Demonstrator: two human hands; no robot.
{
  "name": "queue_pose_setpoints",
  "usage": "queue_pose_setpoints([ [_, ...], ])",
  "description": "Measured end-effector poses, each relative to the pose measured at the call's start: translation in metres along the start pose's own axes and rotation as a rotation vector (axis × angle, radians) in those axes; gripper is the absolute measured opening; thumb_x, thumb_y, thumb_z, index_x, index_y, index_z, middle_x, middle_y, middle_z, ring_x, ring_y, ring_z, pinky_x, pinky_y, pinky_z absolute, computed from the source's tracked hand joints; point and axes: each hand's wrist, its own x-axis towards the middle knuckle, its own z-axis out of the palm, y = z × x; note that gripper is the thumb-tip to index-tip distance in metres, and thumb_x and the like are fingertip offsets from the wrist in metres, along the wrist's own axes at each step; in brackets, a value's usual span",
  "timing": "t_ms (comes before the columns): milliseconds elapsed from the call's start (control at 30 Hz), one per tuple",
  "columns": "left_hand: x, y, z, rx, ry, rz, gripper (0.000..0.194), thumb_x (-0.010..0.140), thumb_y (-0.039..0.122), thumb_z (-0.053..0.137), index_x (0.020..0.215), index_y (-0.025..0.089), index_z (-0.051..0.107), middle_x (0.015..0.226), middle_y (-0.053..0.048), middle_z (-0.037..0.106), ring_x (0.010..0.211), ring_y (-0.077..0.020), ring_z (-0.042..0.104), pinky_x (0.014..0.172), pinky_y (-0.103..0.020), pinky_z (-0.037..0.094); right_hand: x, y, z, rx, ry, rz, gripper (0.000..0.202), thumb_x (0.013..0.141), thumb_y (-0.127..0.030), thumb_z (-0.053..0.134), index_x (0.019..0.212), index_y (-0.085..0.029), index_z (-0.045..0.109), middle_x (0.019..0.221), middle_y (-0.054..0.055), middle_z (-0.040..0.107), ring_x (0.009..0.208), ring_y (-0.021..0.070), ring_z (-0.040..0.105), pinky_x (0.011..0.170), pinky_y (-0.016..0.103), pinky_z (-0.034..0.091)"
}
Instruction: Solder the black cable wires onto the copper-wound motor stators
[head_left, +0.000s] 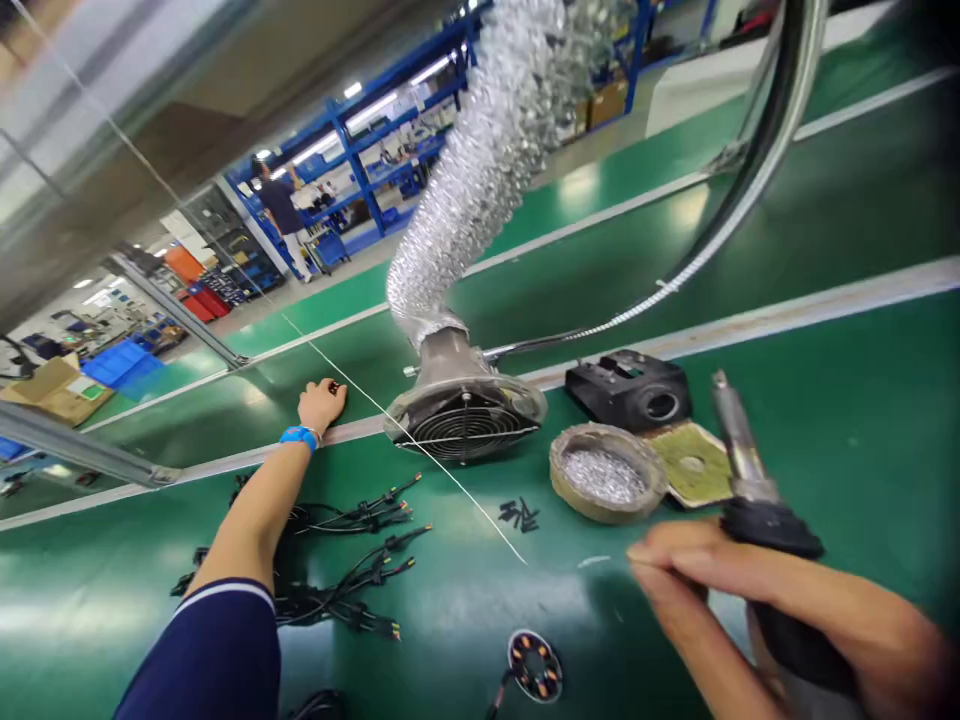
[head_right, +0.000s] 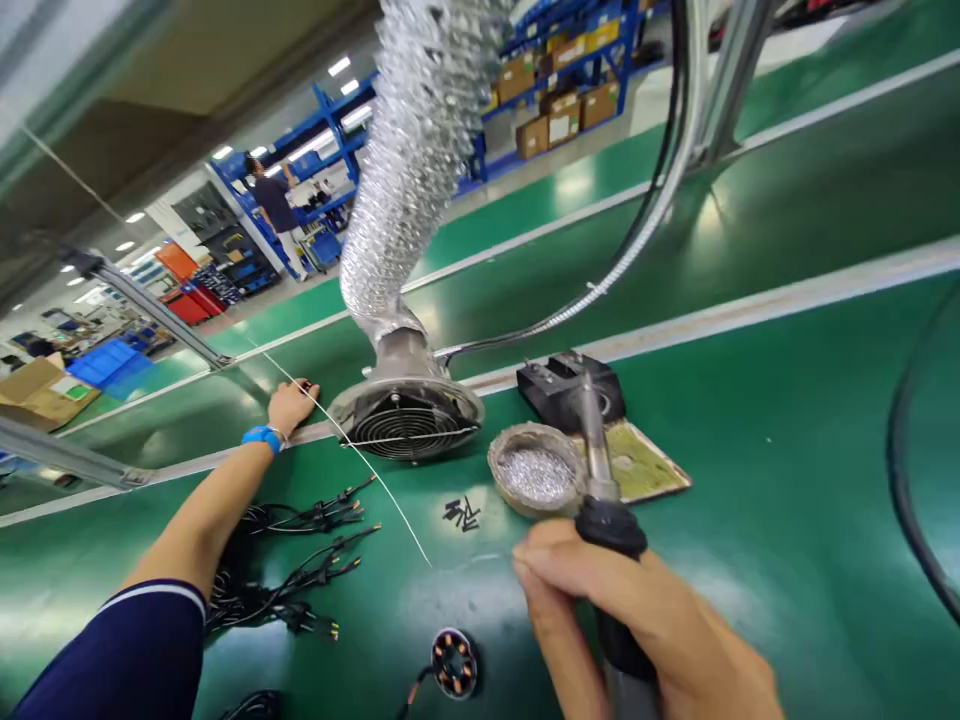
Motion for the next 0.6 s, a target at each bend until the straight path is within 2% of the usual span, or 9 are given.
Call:
queue_pose_setpoints([
  [133, -0.025, -0.012, -0.024, 0.017, -0.014, 0.125, 0.040, 0.095, 0.043, 0.046, 0.119, 0.014, 0.060, 0.113, -0.015, 0.063, 0.104, -0.0279, 0.061, 0.091, -0.045, 0.049, 0.023, -0.016, 0.000, -0.053, 0.035, -0.003, 0.023, 0.081, -0.014, 0.064, 0.101, -0.024, 0.056, 0.080, -0.001, 0.067, 0.065, 0.0122, 0.066, 0.064, 0.024, 0.054],
  [200, -0.062, -0.017, -0.041, 0.008, -0.006, 0.235, 0.043, 0.093, 0.045, 0.044, 0.120, 0.016, 0.060, 0.112, -0.015, 0.063, 0.106, -0.0297, 0.059, 0.094, -0.045, 0.047, 0.026, -0.018, -0.001, -0.094, 0.055, 0.014, 0.018, 0.082, -0.018, 0.065, 0.097, -0.023, 0.057, 0.080, -0.001, 0.067, 0.062, 0.0109, 0.064, 0.063, 0.023, 0.053],
  [267, -0.110, -0.016, -0.055, -0.020, -0.021, 0.384, 0.043, 0.091, 0.047, 0.046, 0.121, 0.020, 0.060, 0.116, -0.010, 0.062, 0.108, -0.0254, 0.057, 0.099, -0.039, 0.044, 0.026, -0.019, 0.000, -0.140, 0.081, 0.034, 0.014, 0.084, -0.019, 0.065, 0.096, -0.022, 0.058, 0.082, 0.000, 0.068, 0.060, 0.0105, 0.063, 0.062, 0.023, 0.054],
  [300, -0.136, -0.012, -0.059, -0.044, -0.046, 0.498, 0.042, 0.089, 0.048, 0.048, 0.119, 0.022, 0.061, 0.115, -0.008, 0.062, 0.107, -0.0233, 0.057, 0.099, -0.036, 0.044, 0.026, -0.020, 0.001, -0.146, 0.091, 0.033, 0.014, 0.084, -0.018, 0.065, 0.096, -0.022, 0.058, 0.082, 0.001, 0.067, 0.059, 0.0104, 0.063, 0.060, 0.023, 0.054],
  [333, -0.160, -0.006, -0.062, -0.077, -0.062, 0.706, 0.041, 0.089, 0.048, 0.048, 0.116, 0.021, 0.063, 0.113, -0.010, 0.061, 0.104, -0.0240, 0.057, 0.097, -0.037, 0.044, 0.025, -0.020, 0.002, -0.136, 0.097, 0.020, 0.016, 0.084, -0.017, 0.064, 0.097, -0.022, 0.057, 0.082, 0.000, 0.067, 0.059, 0.0105, 0.062, 0.058, 0.023, 0.054],
  [400, -0.201, 0.013, -0.059, -0.125, -0.108, 1.029, 0.040, 0.087, 0.047, 0.051, 0.114, 0.022, 0.065, 0.112, -0.011, 0.060, 0.101, -0.0245, 0.056, 0.093, -0.038, 0.045, 0.023, -0.020, 0.006, -0.102, 0.090, -0.011, 0.021, 0.082, -0.013, 0.064, 0.099, -0.023, 0.056, 0.081, -0.001, 0.066, 0.060, 0.0110, 0.063, 0.057, 0.024, 0.055],
  [467, -0.225, 0.036, -0.049, -0.125, -0.158, 1.214, 0.040, 0.087, 0.049, 0.052, 0.114, 0.023, 0.065, 0.108, -0.011, 0.060, 0.089, -0.0226, 0.056, 0.085, -0.037, 0.047, 0.020, -0.019, 0.009, -0.075, 0.065, -0.064, 0.025, 0.081, -0.009, 0.064, 0.101, -0.023, 0.056, 0.081, -0.001, 0.066, 0.061, 0.0113, 0.063, 0.060, 0.024, 0.056],
  [533, -0.233, 0.057, -0.037, -0.097, -0.179, 1.274, 0.041, 0.087, 0.050, 0.051, 0.114, 0.023, 0.066, 0.105, -0.011, 0.060, 0.084, -0.0219, 0.054, 0.080, -0.037, 0.047, 0.017, -0.016, 0.011, -0.064, 0.050, -0.113, 0.027, 0.081, -0.007, 0.062, 0.102, -0.023, 0.057, 0.084, 0.000, 0.068, 0.063, 0.0124, 0.065, 0.063, 0.026, 0.057],
  [600, -0.232, 0.070, -0.027, -0.083, -0.163, 1.241, 0.041, 0.087, 0.049, 0.051, 0.115, 0.023, 0.065, 0.106, -0.011, 0.059, 0.084, -0.0225, 0.054, 0.080, -0.037, 0.048, 0.015, -0.014, 0.011, -0.049, 0.042, -0.151, 0.028, 0.081, -0.006, 0.062, 0.103, -0.023, 0.057, 0.085, 0.001, 0.069, 0.065, 0.0138, 0.066, 0.064, 0.027, 0.057],
])
